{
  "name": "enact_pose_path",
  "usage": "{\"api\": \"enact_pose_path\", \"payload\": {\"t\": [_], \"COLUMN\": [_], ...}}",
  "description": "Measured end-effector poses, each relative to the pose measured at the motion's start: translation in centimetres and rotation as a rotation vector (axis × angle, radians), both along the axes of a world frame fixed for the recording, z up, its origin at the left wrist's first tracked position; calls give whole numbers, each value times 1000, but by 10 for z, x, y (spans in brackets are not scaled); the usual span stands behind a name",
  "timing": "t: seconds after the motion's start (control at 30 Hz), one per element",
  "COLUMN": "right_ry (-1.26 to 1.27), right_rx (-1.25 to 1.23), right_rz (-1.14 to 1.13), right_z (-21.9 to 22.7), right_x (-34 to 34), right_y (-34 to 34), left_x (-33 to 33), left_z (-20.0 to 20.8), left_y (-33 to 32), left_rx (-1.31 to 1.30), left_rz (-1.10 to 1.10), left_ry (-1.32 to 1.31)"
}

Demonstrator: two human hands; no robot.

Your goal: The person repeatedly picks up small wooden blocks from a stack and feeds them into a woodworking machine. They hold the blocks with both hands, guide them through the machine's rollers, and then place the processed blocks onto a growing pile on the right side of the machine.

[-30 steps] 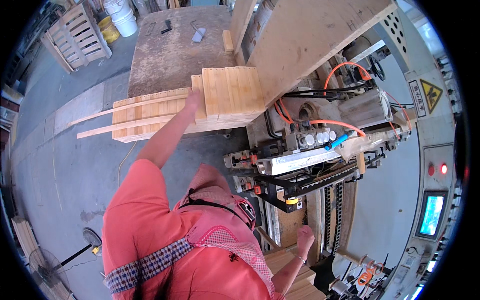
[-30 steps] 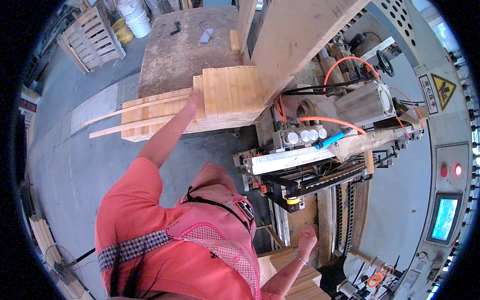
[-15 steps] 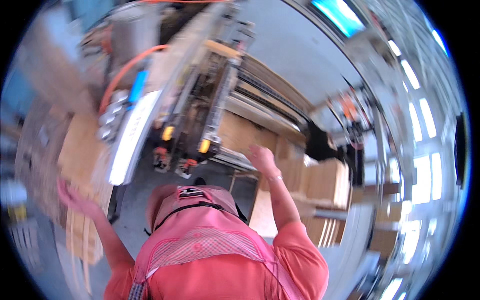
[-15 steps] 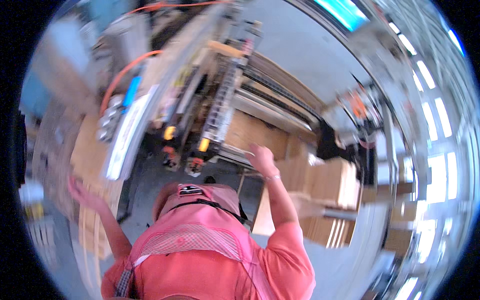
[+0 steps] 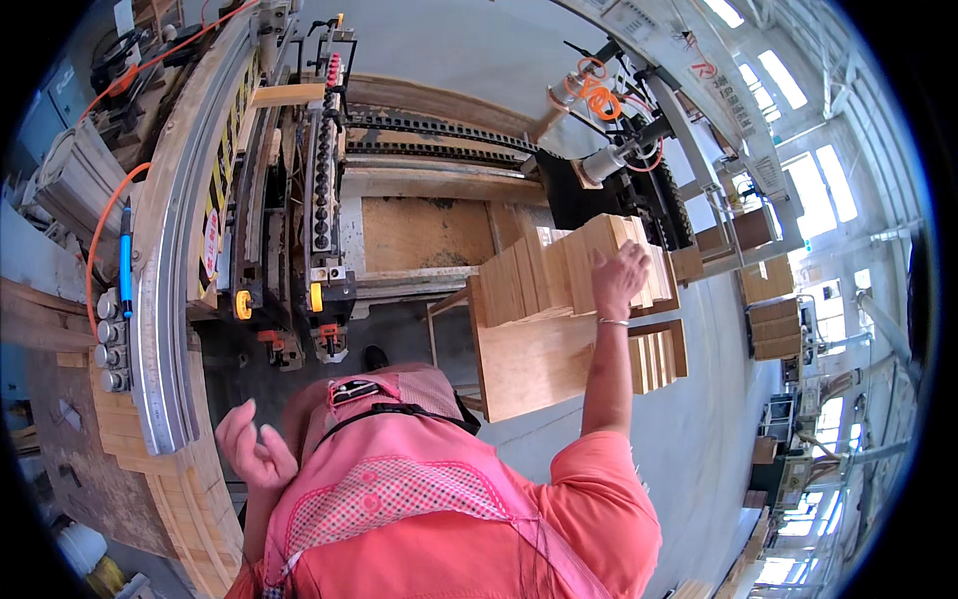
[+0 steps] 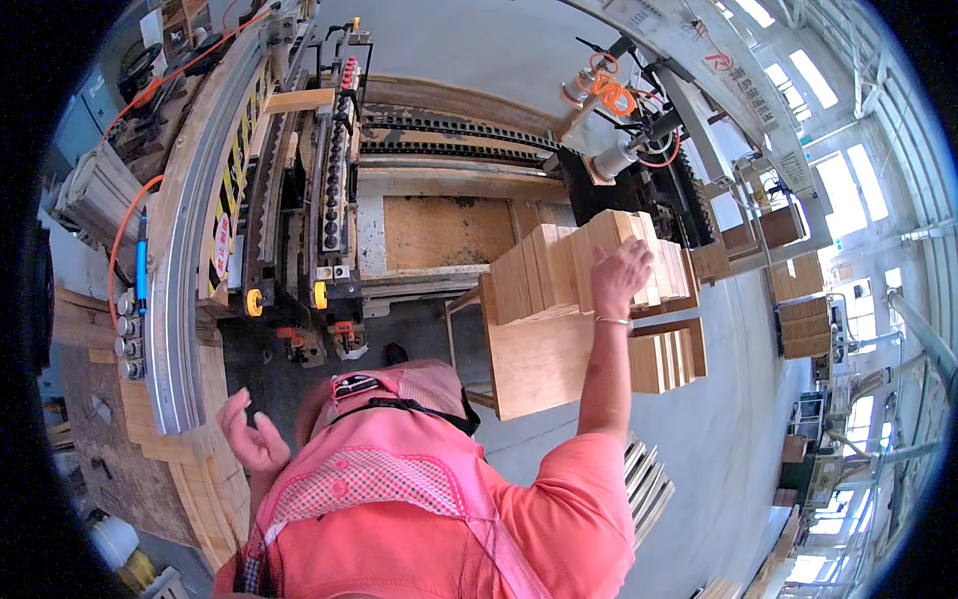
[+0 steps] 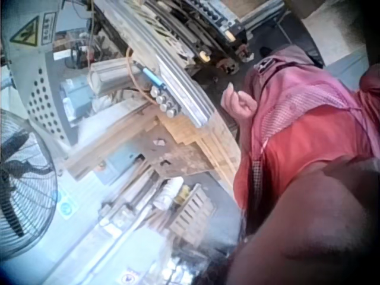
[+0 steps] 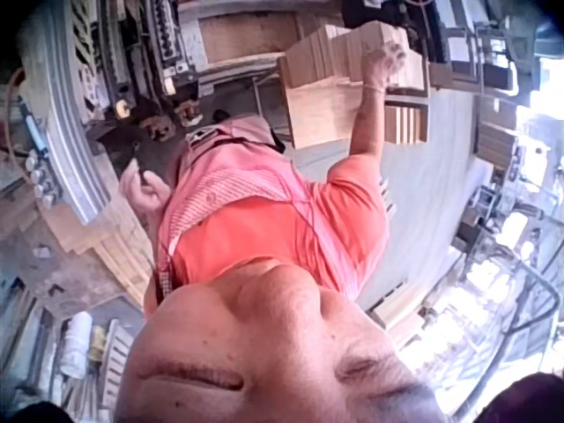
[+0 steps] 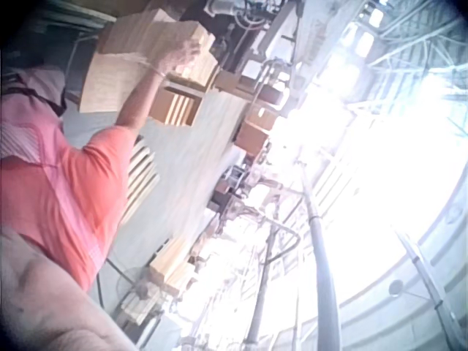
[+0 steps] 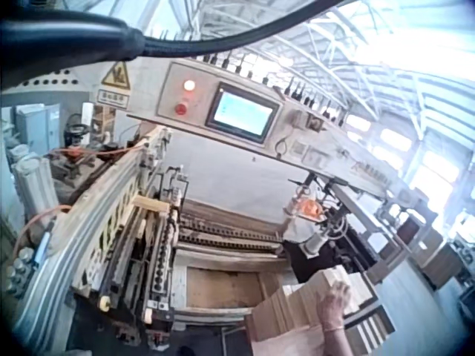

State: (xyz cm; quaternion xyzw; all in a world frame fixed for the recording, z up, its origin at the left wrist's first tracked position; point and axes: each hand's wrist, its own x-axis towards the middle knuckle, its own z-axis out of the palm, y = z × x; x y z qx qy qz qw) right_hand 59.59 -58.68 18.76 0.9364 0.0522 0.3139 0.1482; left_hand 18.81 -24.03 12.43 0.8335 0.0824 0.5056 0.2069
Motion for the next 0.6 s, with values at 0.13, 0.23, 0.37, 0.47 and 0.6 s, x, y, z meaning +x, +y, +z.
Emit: {"api": "enact_pose_path", "payload": {"t": [0.13, 0.23, 0.37, 0.47, 0.6], "right_ry": [127, 172, 139, 111, 92], "right_rx": [-71, -153, -110, -61, -63], "right_rz": [-119, -118, -77, -65, -27], "right_z": [5, -6, -2, -1, -2], "right_x": [15, 18, 14, 7, 7], "right_y": [-27, -31, -22, -20, -24], "left_x": [22, 28, 34, 34, 37], "left_z": [2, -5, -9, -11, -11], "left_y": [-4, -5, -5, -5, -2], "left_rx": [-56, -86, -95, -116, -126], "left_rz": [-132, -176, -185, -193, -198], "left_ry": [81, 87, 79, 83, 76]}}
